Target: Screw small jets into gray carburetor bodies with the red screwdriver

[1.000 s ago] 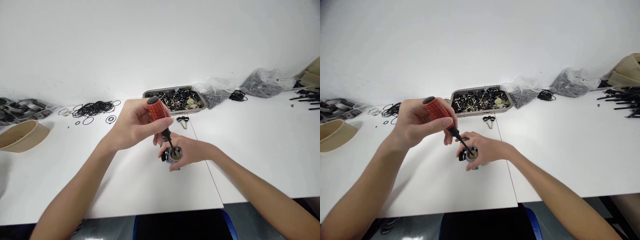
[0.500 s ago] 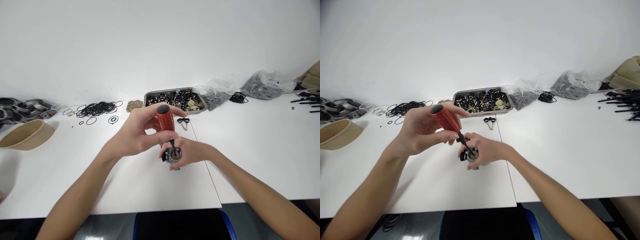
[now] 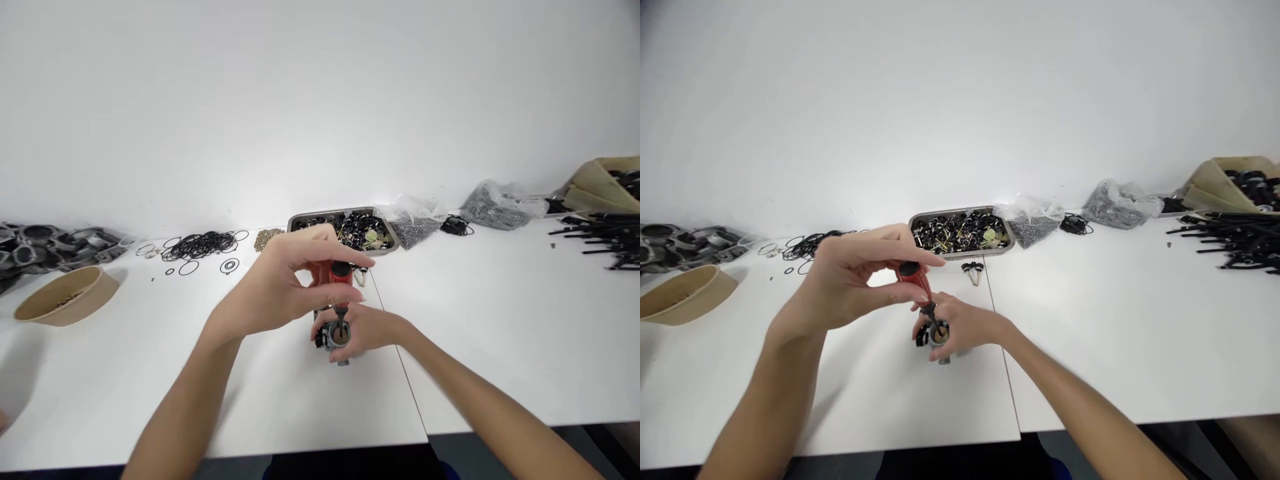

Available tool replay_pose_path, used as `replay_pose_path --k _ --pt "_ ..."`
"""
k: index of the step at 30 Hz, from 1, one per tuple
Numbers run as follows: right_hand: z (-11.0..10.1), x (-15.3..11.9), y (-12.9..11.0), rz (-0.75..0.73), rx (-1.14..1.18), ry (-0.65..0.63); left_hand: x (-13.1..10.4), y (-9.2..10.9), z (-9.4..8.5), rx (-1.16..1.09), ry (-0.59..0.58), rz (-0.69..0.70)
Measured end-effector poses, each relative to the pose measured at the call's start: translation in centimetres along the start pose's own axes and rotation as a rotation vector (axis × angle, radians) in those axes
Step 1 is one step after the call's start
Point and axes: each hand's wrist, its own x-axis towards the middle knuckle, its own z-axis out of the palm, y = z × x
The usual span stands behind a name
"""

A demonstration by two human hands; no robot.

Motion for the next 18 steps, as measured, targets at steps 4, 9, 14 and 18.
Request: replay_pose_path --k 4,9,14,18 --pt "0.2 0.3 0.3 -0.033 0.01 0.006 -0.2 0.4 -0.8 -0.091 -0.113 -0.088" --pt "0.4 0.6 0.7 -0.095 0.042 0.035 -1.4 0.5 -2.2 -0.087 -0.147 -0.119" --pt "0.3 0.7 0.4 -0.091 0.064 0.042 -1.8 0.2 -1.7 -0.08 -0.059 -0.146" --pt "0.3 0.9 0.4 -0.055 0.1 -0.015 -1.6 0.6 -1.2 -0.27 -0.129 -0.218"
